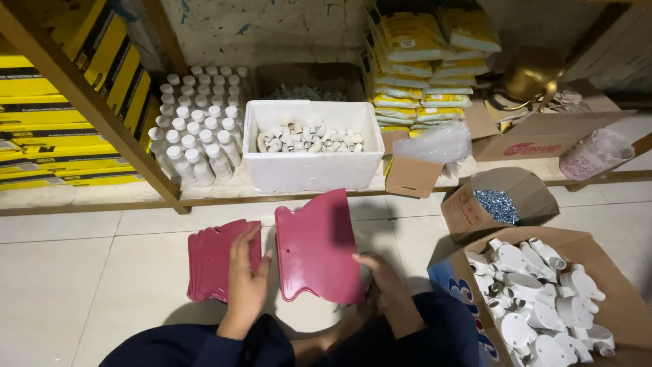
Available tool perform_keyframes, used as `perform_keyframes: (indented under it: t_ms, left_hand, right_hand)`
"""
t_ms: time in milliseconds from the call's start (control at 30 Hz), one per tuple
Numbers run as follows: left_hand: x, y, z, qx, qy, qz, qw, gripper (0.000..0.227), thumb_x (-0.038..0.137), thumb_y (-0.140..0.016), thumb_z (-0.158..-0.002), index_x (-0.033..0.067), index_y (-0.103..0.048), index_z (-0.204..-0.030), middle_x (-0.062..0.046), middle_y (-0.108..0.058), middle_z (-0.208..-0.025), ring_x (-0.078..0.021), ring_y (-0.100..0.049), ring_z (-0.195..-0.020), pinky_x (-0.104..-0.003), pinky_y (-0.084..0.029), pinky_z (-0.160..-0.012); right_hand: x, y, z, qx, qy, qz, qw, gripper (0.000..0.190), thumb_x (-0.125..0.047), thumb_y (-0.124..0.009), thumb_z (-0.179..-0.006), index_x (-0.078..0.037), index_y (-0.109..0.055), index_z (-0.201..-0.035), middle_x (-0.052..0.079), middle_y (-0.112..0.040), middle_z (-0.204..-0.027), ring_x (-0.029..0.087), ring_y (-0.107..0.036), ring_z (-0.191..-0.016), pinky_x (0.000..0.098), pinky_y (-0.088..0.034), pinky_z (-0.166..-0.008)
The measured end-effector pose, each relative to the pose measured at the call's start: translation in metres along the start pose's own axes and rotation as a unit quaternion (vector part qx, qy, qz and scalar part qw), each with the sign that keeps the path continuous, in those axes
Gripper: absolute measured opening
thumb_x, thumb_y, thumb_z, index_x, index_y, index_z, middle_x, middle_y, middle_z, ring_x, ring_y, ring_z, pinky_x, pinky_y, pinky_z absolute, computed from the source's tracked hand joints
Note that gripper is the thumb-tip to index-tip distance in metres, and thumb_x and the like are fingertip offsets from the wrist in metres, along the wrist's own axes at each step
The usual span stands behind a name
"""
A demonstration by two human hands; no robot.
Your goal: Cleaning red plastic covers by wiping them with a cloth in a storage area.
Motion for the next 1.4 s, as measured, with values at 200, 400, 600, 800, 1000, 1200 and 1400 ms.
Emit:
perform_keyframes:
  t_ms: [200, 400, 600, 800, 1000, 1200, 1400]
  left_hand:
    - [-0.116, -0.051, 0.040, -0.125, 0.341, 0.240, 0.900, 0.058, 0.004, -0.073, -0.089, 0.0143, -0.055, -0.143, -0.004, -0.070, -0.106, -0.0187, -0.072, -0.102, -0.035, -0.057, -0.096]
    - [-0.185, 0.016, 0.012, 0.010, 0.404, 0.190, 0.895, 0.053, -0.008, -0.060, -0.090, 0.0131, -0.064, -0.139, -0.010, -0.075, -0.098, -0.0190, -0.063, -0.074, -0.033, -0.049, -0.061]
    - [-0.238, 0.052, 0.005, 0.012, 0.445, 0.038, 0.895, 0.049, 0.008, -0.065, -0.091, 0.0171, -0.061, -0.139, -0.015, -0.075, -0.111, -0.0292, -0.069, -0.098, -0.038, -0.051, -0.083]
    - [-0.241, 0.026, 0.019, -0.007, 0.456, -0.069, 0.887, 0.049, 0.022, -0.064, -0.070, 0.0174, -0.070, -0.118, -0.010, -0.075, -0.111, -0.0363, -0.069, -0.103, -0.042, -0.051, -0.093]
    - [-0.289, -0.008, 0.029, -0.007, 0.330, -0.458, 0.825, 0.061, 0.021, -0.076, -0.071, 0.0083, -0.056, -0.127, -0.017, -0.056, -0.119, -0.0347, -0.062, -0.101, -0.044, -0.059, -0.078]
    - [-0.267, -0.029, 0.034, -0.041, 0.324, -0.523, 0.787, 0.068, 0.034, -0.070, -0.075, 0.0115, -0.057, -0.138, -0.015, -0.057, -0.128, -0.0313, -0.058, -0.109, -0.045, -0.049, -0.088]
    - [-0.211, -0.128, 0.036, -0.114, 0.125, -0.547, 0.820, 0.037, 0.026, -0.062, -0.086, 0.0199, -0.065, -0.122, -0.006, -0.070, -0.110, -0.0283, -0.069, -0.100, -0.044, -0.047, -0.084]
  right_hand:
    - [0.012, -0.030, -0.012, -0.092, 0.078, -0.006, 0.993, 0.032, -0.012, -0.073, -0.080, 0.005, -0.078, -0.107, 0.017, -0.079, -0.102, 0.028, -0.073, -0.091, 0.0366, -0.054, -0.084]
    - [0.034, -0.013, -0.039, 0.010, 0.043, 0.043, 0.998, 0.031, -0.022, -0.069, -0.088, 0.003, -0.079, -0.104, 0.021, -0.079, -0.084, 0.029, -0.075, -0.072, 0.0347, -0.057, -0.067]
    - [0.037, -0.010, -0.034, 0.049, 0.008, 0.061, 0.997, 0.041, -0.023, -0.071, -0.091, 0.001, -0.072, -0.124, 0.022, -0.080, -0.099, 0.029, -0.077, -0.089, 0.0367, -0.058, -0.078]
    - [0.048, -0.010, -0.049, 0.026, 0.050, 0.052, 0.997, 0.028, -0.019, -0.071, -0.089, 0.000, -0.073, -0.109, 0.017, -0.075, -0.088, 0.027, -0.072, -0.078, 0.0351, -0.053, -0.069]
    - [0.044, -0.008, -0.040, 0.037, 0.040, 0.115, 0.992, 0.031, -0.026, -0.069, -0.092, -0.003, -0.075, -0.112, 0.015, -0.078, -0.089, 0.024, -0.073, -0.080, 0.0347, -0.055, -0.074]
    - [0.038, -0.012, -0.036, 0.044, 0.054, 0.105, 0.992, 0.026, -0.022, -0.069, -0.092, -0.003, -0.075, -0.108, 0.014, -0.076, -0.083, 0.023, -0.070, -0.077, 0.0340, -0.054, -0.074]
    - [0.045, -0.011, -0.049, 0.054, 0.065, 0.088, 0.993, 0.021, -0.020, -0.071, -0.090, -0.003, -0.073, -0.102, 0.014, -0.075, -0.079, 0.022, -0.070, -0.070, 0.0335, -0.053, -0.067]
Point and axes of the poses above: each hand's wrist, its own z-axis away from the middle knuckle, its own y-axis out of the back of the hand, x = y × z, the point moved 7 cm from there along -z, towards the middle knuckle
